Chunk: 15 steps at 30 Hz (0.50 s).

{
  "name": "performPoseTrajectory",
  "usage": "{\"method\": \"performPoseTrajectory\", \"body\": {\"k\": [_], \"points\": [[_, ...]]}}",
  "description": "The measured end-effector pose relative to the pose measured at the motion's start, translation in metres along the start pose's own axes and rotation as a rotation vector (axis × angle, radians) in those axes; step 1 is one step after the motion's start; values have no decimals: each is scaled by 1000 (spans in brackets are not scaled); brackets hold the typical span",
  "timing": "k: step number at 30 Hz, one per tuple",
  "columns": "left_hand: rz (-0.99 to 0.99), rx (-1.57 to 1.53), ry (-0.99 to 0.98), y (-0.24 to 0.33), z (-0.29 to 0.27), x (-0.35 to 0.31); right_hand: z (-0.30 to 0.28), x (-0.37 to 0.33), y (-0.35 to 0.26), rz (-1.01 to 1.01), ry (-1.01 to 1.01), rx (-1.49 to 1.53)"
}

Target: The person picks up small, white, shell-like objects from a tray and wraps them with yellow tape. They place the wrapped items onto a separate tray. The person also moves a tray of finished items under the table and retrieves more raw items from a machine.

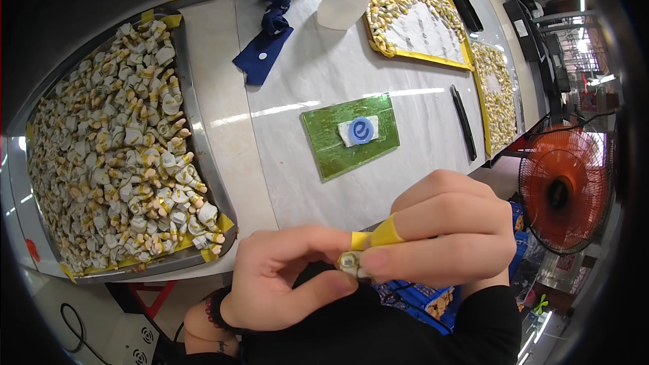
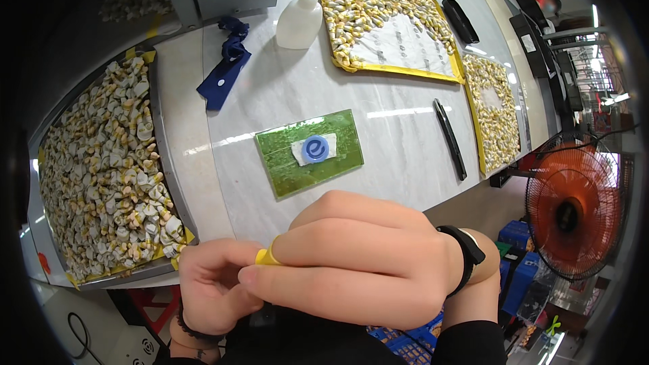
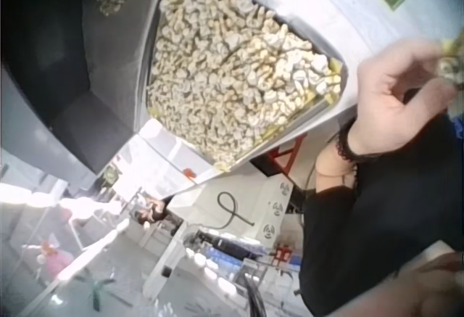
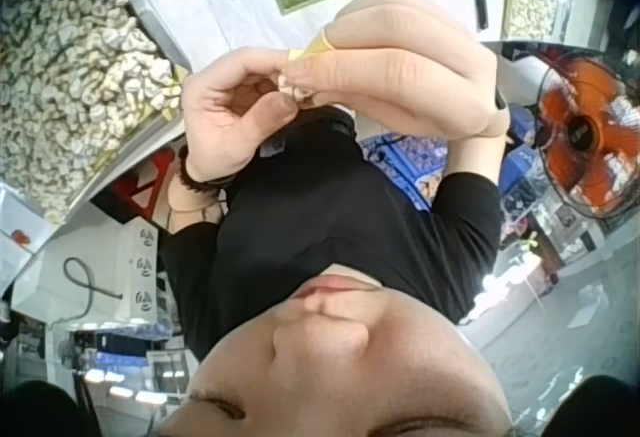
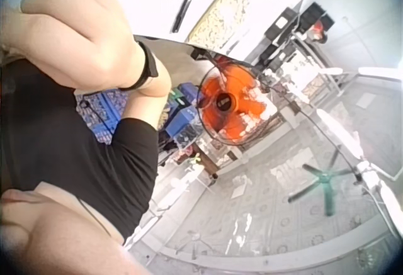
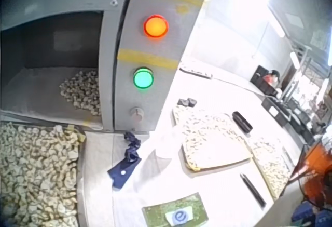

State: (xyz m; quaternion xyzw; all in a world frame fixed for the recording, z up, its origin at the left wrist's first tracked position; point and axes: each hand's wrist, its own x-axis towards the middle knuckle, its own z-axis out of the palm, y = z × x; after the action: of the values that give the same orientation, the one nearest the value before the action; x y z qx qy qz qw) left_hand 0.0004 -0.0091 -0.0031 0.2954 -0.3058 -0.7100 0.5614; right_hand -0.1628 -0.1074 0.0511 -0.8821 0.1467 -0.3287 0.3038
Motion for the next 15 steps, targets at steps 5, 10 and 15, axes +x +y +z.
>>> {"method": "performPoseTrajectory", "body": {"k": [5,10,15], "points": [[148,253,-3,1,1,-2,-11,0,-2,-69,-58,-21],[279,352,-68,1,-1,2,-14,-3,-6,-116,-63,-61],[87,195,-97,6,0,-3,-12,0,-7,-163,-68,-49]]}}
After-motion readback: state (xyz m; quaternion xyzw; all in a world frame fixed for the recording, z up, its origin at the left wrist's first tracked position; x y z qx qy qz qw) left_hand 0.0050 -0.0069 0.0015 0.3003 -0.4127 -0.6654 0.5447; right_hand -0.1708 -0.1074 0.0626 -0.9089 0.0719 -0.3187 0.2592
